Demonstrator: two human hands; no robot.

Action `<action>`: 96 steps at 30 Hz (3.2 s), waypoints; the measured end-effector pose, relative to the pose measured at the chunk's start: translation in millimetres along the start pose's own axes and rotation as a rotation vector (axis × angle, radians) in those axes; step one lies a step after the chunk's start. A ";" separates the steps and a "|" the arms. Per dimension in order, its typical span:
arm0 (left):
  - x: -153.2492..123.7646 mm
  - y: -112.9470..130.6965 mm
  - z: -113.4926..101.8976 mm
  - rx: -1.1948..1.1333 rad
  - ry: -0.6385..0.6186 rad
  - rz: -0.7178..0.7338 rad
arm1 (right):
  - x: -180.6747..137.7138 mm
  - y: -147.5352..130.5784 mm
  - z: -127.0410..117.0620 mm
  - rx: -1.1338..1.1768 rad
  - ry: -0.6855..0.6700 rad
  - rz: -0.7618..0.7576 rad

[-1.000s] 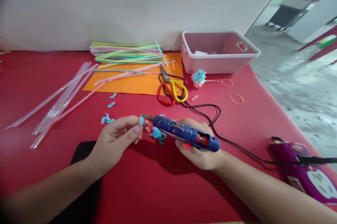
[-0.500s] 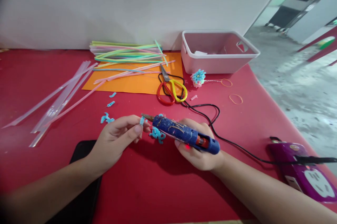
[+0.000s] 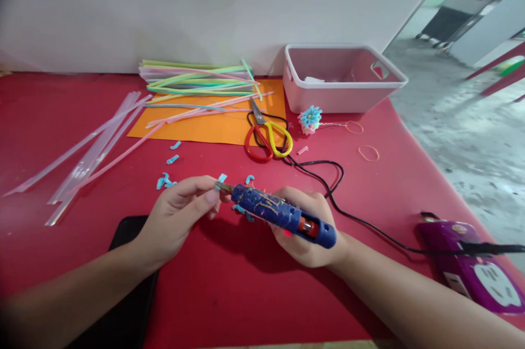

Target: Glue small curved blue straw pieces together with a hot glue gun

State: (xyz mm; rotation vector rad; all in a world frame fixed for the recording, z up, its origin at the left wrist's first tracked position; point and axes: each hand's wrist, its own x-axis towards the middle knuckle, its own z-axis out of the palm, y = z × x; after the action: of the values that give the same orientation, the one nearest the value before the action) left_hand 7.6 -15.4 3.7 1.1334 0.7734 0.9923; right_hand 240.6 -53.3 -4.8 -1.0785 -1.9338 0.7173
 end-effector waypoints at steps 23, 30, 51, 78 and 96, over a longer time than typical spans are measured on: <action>-1.0 -0.3 1.3 -0.005 -0.013 -0.053 | -6.1 5.1 -1.7 -0.048 -0.005 0.073; -2.1 -0.7 -1.1 0.052 -0.011 -0.046 | -4.8 4.2 -0.6 -0.023 -0.005 0.039; -1.9 -3.3 -1.2 0.060 -0.003 -0.042 | -7.6 4.9 -0.3 -0.087 0.013 0.077; -1.8 -3.6 -1.0 0.014 0.006 -0.023 | 2.1 -5.5 1.9 -0.054 0.043 0.031; 0.0 -4.9 -3.5 0.118 0.053 -0.033 | -1.8 -2.5 2.9 -0.044 0.077 -0.016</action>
State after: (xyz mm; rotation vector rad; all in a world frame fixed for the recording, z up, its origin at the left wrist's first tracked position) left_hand 5.7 -14.7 -2.0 1.1954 0.9001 0.9631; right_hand 237.7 -56.3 -5.0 -1.1008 -1.8978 0.6182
